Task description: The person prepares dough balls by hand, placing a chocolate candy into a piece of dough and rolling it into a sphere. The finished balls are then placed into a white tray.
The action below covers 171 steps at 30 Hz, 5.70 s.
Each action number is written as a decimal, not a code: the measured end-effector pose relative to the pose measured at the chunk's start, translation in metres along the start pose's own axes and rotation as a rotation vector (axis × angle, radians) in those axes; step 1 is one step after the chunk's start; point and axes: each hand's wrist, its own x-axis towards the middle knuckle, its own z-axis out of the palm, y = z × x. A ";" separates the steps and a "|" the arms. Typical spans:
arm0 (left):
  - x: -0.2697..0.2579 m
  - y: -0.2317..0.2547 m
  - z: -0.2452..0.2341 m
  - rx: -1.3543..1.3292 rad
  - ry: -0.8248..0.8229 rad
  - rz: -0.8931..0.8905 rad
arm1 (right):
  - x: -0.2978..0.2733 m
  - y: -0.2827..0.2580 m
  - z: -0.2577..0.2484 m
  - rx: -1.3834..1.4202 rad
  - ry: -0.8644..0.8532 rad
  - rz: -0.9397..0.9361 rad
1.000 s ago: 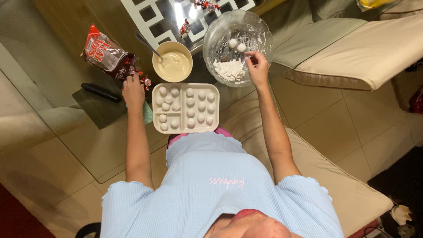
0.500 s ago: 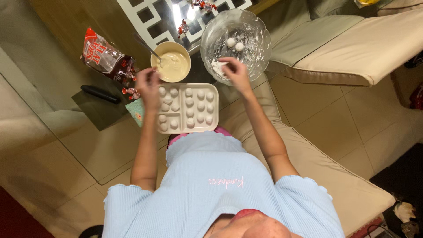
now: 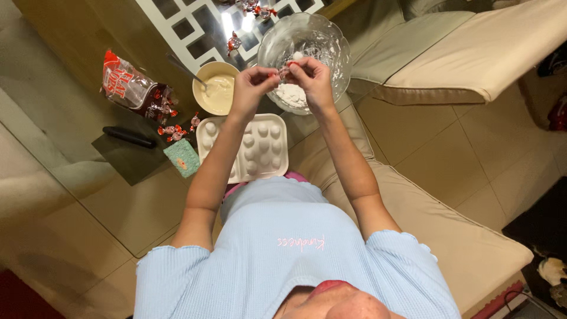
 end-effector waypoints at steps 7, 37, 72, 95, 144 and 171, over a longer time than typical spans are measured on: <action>0.028 -0.035 0.006 -0.332 0.129 -0.102 | 0.012 0.023 -0.017 0.176 0.254 -0.175; 0.038 -0.005 0.028 0.261 -0.061 0.121 | 0.004 0.007 -0.023 0.062 0.034 -0.201; 0.093 -0.058 -0.015 1.072 -0.244 0.623 | 0.036 0.015 -0.071 -1.001 -0.162 -0.307; -0.006 0.046 -0.175 0.644 0.499 0.553 | -0.017 0.050 -0.123 -0.484 0.150 -0.178; -0.014 0.035 0.039 0.676 0.035 0.280 | -0.023 0.028 -0.013 -0.003 0.084 0.096; 0.082 -0.013 0.031 -0.074 -0.102 0.032 | 0.023 -0.031 -0.061 -0.131 0.179 -0.237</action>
